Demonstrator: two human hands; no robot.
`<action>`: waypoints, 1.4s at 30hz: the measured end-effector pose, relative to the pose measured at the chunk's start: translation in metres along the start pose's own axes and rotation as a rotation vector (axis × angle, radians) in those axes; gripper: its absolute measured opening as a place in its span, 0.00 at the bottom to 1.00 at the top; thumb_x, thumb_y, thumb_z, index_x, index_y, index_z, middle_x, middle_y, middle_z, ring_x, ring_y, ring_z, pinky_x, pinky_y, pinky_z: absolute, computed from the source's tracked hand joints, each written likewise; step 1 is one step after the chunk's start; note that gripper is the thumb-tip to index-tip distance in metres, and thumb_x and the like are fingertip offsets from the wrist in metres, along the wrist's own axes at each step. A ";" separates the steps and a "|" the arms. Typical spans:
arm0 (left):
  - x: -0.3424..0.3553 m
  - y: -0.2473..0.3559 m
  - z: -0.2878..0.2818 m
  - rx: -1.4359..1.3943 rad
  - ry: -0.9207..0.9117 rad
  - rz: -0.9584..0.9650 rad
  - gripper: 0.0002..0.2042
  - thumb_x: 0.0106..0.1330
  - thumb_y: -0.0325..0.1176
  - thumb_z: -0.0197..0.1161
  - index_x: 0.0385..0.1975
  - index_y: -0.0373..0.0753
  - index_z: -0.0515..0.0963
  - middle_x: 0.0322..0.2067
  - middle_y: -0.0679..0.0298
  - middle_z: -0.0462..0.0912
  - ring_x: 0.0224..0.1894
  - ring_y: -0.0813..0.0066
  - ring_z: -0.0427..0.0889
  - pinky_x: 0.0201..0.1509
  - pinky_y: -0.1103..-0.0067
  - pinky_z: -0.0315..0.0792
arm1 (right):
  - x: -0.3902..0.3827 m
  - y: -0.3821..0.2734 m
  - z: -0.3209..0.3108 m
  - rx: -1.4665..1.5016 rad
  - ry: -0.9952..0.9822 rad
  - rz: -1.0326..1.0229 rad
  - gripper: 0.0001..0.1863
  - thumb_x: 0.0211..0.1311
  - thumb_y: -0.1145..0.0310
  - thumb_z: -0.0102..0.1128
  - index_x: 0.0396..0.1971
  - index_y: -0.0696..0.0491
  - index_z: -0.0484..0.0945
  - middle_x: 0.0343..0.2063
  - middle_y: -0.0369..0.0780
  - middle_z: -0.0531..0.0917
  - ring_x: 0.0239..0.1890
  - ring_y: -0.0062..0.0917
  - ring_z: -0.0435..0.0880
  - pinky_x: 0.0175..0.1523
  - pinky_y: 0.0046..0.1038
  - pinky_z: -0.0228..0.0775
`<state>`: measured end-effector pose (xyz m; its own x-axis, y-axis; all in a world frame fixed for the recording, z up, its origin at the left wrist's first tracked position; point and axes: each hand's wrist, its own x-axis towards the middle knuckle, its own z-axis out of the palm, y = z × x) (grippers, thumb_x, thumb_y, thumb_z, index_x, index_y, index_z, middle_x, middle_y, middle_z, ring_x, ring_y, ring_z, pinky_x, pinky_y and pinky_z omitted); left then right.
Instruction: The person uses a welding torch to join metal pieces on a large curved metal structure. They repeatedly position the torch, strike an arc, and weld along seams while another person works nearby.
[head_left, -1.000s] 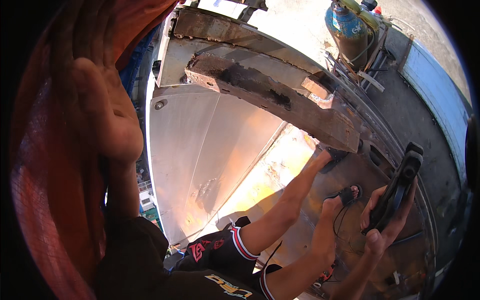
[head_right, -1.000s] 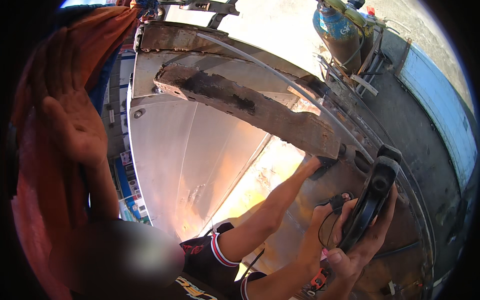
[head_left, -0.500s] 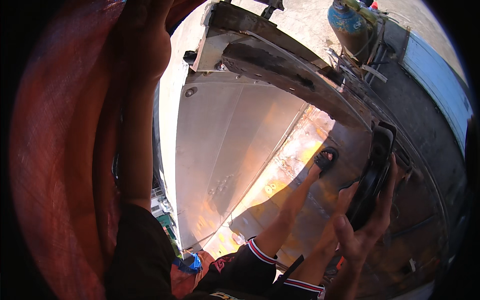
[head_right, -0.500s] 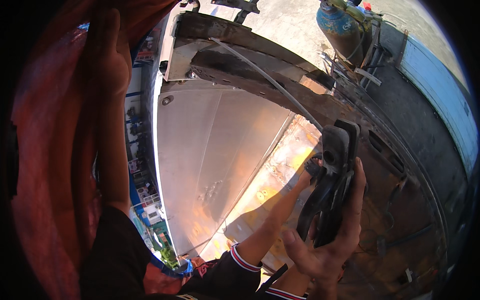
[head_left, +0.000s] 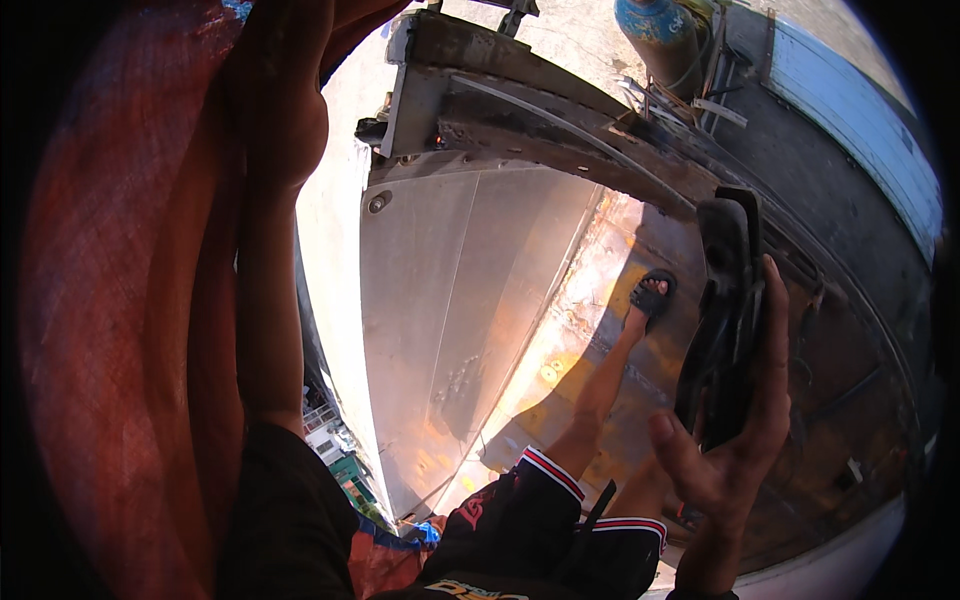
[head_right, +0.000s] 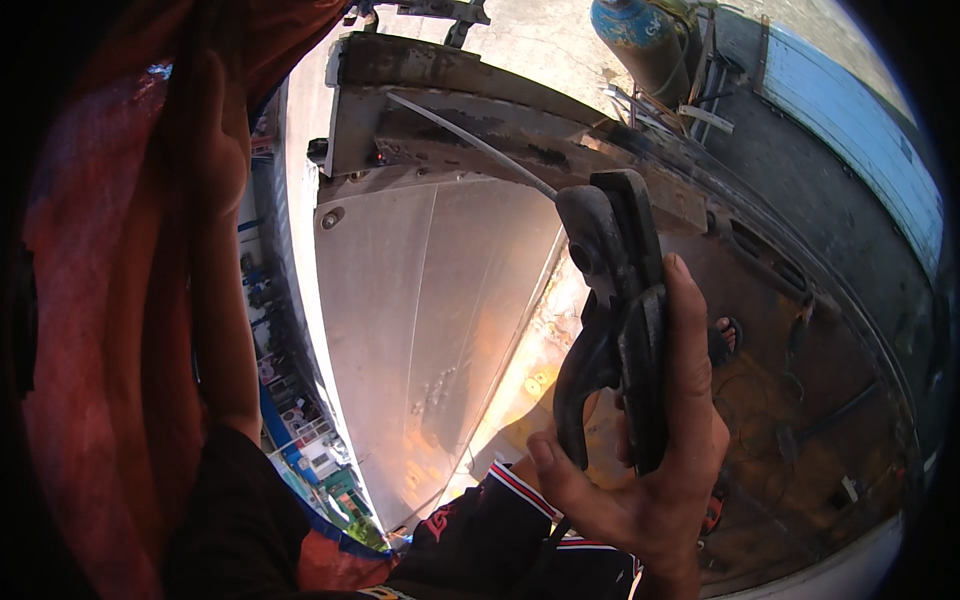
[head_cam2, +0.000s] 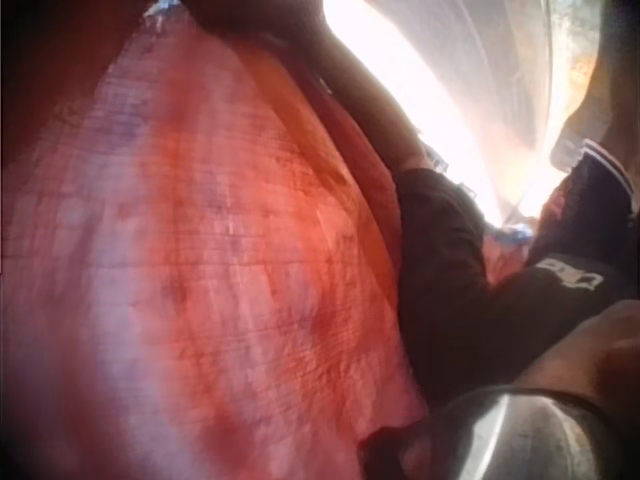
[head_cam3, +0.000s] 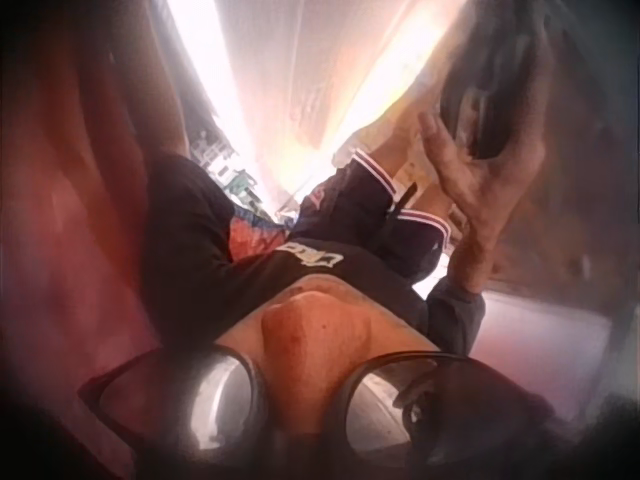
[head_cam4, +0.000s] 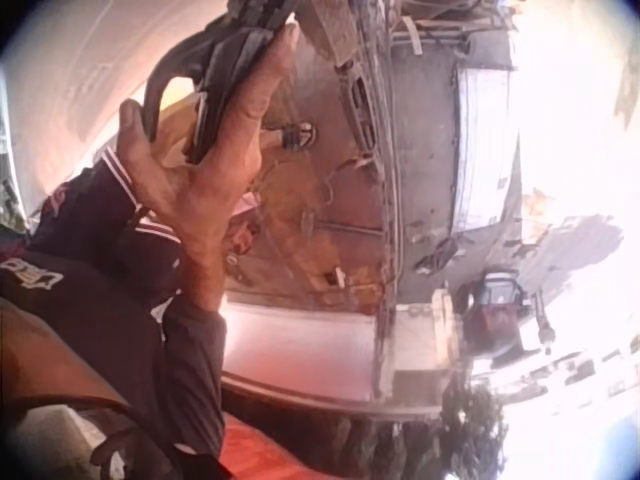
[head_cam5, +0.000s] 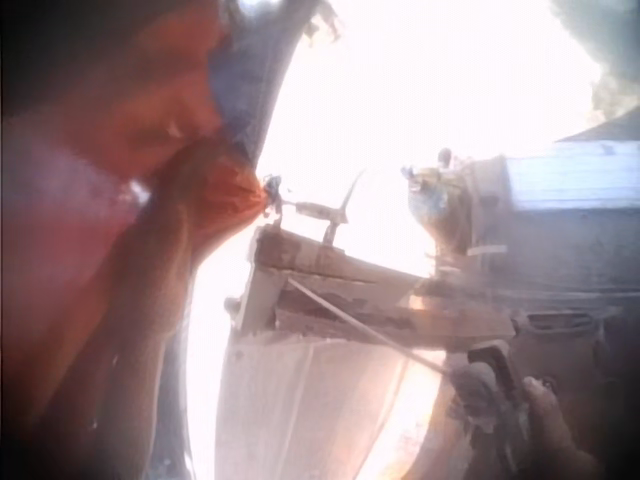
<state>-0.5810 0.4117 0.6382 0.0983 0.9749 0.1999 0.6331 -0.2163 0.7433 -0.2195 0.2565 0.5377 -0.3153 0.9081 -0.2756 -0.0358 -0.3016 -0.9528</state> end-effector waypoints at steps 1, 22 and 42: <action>-0.001 0.000 0.000 -0.002 -0.001 0.002 0.32 0.86 0.49 0.36 0.79 0.31 0.52 0.76 0.43 0.61 0.74 0.49 0.66 0.77 0.60 0.59 | 0.000 -0.001 0.001 0.000 -0.007 0.001 0.60 0.54 0.54 0.76 0.79 0.66 0.52 0.72 0.56 0.69 0.71 0.40 0.74 0.74 0.38 0.65; -0.004 -0.001 0.005 -0.002 0.000 0.010 0.30 0.86 0.45 0.37 0.79 0.31 0.53 0.77 0.45 0.60 0.78 0.53 0.61 0.81 0.62 0.52 | 0.003 -0.002 -0.003 -0.018 -0.029 -0.004 0.61 0.51 0.52 0.76 0.80 0.64 0.53 0.72 0.57 0.69 0.71 0.42 0.73 0.74 0.39 0.65; -0.005 -0.003 0.004 0.013 0.000 0.015 0.28 0.87 0.42 0.38 0.79 0.32 0.54 0.78 0.48 0.59 0.81 0.56 0.56 0.85 0.64 0.45 | 0.006 -0.004 -0.005 -0.003 -0.012 0.072 0.60 0.52 0.51 0.75 0.80 0.63 0.54 0.72 0.58 0.68 0.73 0.45 0.72 0.75 0.41 0.64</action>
<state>-0.5802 0.4080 0.6326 0.1074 0.9716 0.2110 0.6415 -0.2299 0.7319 -0.2170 0.2649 0.5392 -0.3284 0.8804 -0.3421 -0.0101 -0.3655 -0.9308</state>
